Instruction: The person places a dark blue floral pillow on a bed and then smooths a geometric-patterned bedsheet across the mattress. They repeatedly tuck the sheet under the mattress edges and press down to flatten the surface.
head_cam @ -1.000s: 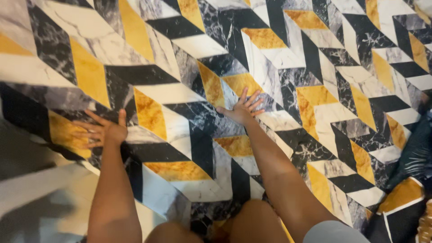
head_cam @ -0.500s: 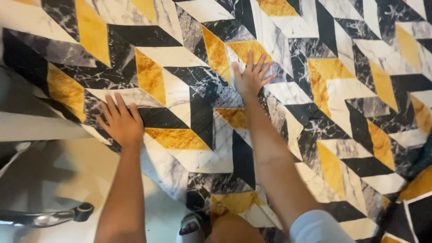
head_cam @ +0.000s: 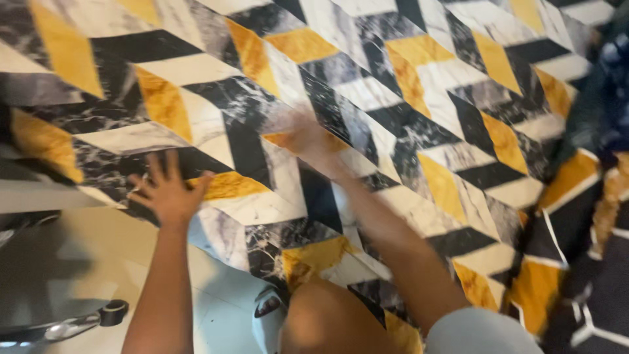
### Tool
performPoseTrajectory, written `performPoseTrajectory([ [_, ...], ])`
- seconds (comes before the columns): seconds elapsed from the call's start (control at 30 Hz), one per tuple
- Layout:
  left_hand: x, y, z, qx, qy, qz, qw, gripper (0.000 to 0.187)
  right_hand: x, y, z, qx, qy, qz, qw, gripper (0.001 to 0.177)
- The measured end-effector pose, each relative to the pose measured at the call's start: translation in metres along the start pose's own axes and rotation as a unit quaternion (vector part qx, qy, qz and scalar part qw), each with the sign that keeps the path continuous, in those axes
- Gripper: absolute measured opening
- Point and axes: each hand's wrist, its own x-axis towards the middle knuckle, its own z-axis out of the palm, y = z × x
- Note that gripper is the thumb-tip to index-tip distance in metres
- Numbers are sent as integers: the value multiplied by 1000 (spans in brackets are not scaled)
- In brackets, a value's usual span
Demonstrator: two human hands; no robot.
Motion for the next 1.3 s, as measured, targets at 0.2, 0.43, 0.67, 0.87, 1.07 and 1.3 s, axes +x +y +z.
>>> performPoseTrajectory([
  [0.2, -50, 104, 36, 43, -95, 245, 964, 116, -100, 116, -162, -419, 390, 186, 799, 56],
  [0.43, -57, 134, 30, 120, -93, 252, 956, 105, -165, -25, -11, -196, 90, -18, 976, 82],
  [0.67, -102, 187, 49, 62, -188, 465, 863, 69, -227, -61, -92, -303, 185, 107, 928, 58],
  [0.87, -97, 201, 90, 45, -149, 483, 862, 15, -258, -8, -62, -363, 168, 191, 896, 24],
  [1.07, -71, 200, 74, -133, -277, 424, 852, 17, -266, -1, -72, -327, 150, 167, 918, 17],
  [1.3, -68, 201, 4, -146, -348, 361, 853, 16, -288, -46, -105, -211, 148, 194, 947, 19],
])
